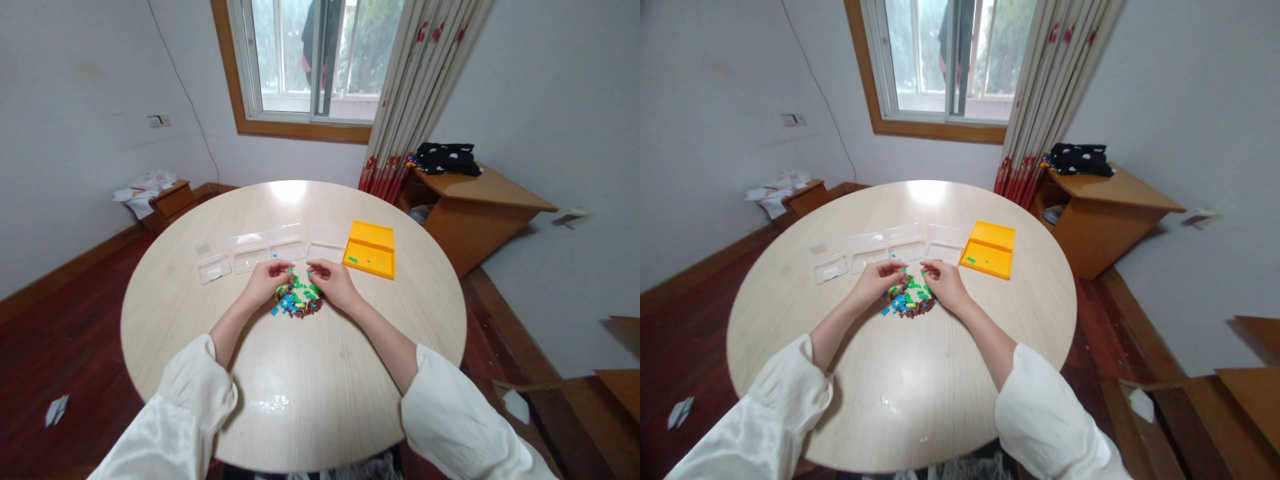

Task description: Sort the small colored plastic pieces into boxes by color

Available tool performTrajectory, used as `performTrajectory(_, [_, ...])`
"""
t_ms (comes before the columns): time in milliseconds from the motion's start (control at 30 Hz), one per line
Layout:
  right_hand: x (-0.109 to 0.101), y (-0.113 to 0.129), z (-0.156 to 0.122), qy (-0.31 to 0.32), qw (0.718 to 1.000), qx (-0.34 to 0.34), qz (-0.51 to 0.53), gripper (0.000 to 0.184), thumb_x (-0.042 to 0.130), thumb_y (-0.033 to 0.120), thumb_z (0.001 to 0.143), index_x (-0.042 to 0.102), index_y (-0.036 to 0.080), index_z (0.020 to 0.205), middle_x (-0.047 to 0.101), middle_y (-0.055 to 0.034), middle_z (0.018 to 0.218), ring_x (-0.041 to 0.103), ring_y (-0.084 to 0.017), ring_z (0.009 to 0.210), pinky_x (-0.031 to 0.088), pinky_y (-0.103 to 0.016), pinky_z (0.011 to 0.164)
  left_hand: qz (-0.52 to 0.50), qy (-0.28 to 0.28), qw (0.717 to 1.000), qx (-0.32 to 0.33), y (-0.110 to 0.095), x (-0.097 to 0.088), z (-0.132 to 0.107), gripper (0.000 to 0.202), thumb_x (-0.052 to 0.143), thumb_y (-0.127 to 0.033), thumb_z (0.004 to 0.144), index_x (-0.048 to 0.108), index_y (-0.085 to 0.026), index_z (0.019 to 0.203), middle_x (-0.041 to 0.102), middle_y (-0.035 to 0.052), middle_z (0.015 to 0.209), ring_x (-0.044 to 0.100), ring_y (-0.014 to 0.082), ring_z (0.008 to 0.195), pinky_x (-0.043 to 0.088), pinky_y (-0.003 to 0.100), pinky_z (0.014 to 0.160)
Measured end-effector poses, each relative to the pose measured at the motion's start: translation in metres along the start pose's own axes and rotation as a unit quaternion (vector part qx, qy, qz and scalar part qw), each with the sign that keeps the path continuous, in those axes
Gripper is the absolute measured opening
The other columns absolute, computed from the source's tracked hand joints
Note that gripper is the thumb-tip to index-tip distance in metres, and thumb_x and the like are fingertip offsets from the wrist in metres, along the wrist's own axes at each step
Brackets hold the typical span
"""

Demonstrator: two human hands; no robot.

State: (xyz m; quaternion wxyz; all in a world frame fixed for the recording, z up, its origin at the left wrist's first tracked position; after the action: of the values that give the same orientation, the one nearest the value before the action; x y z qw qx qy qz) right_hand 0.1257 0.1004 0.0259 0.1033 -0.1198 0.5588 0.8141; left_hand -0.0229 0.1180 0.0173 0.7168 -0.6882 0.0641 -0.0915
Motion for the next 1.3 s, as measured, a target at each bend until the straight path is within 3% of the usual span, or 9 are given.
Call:
performTrajectory(533, [0.000, 0.023, -0.002, -0.002, 0.998, -0.052, -0.025, 0.024, 0.058, 0.012, 0.072, 0.068, 0.017, 0.093, 0.063, -0.0045, 0.085, 0.059, -0.013, 0.075, 0.050, -0.027, 0.070, -0.001, 0.026, 1.000, 0.009, -0.001, 0.006, 0.000, 0.027, 0.077, -0.025, 0.050, 0.065, -0.013, 0.072, 0.064, 0.0014, 0.062, 0.059, 0.0124, 0.056, 0.047, 0.025, 0.059])
performTrajectory(900, [0.005, 0.039, -0.007, 0.022, 0.992, -0.095, -0.084, 0.024, 0.049, 0.010, 0.083, 0.070, 0.018, 0.092, 0.058, -0.0038, 0.082, 0.055, -0.013, 0.078, 0.045, -0.026, 0.071, -0.017, 0.058, 0.998, -0.001, -0.004, 0.013, -0.006, 0.045, 0.079, -0.028, 0.052, 0.051, -0.017, 0.086, 0.066, -0.0015, 0.061, 0.061, 0.0128, 0.053, 0.048, 0.024, 0.057])
performTrajectory(1067, [0.000, 0.033, -0.004, -0.003, 0.992, -0.079, -0.098, 0.012, 0.056, 0.015, 0.080, 0.068, 0.017, 0.077, 0.061, -0.0028, 0.075, 0.055, -0.014, 0.072, 0.044, -0.026, 0.068, 0.003, 0.068, 0.998, -0.005, -0.005, 0.016, -0.006, 0.036, 0.080, -0.030, 0.050, 0.057, -0.014, 0.073, 0.065, 0.0009, 0.061, 0.061, 0.0134, 0.053, 0.049, 0.026, 0.058])
performTrajectory(1300, [0.001, 0.026, -0.004, 0.000, 0.995, -0.054, -0.083, 0.010, 0.058, 0.017, 0.078, 0.067, 0.017, 0.074, 0.064, -0.0017, 0.071, 0.056, -0.012, 0.065, 0.044, -0.025, 0.063, 0.017, 0.068, 0.998, 0.004, -0.006, 0.016, -0.005, 0.028, 0.078, -0.032, 0.053, 0.064, -0.013, 0.070, 0.065, 0.0024, 0.061, 0.061, 0.0144, 0.056, 0.048, 0.026, 0.057])
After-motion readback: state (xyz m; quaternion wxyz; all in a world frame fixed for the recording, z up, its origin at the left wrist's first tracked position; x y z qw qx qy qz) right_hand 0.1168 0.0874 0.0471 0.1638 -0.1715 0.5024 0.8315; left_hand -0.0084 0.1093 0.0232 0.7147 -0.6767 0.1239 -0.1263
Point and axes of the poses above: each hand's wrist, its own z-axis towards the middle knuckle, its own x-axis out of the palm, y = z × x, the point moved 10 cm from there along z, towards the middle knuckle
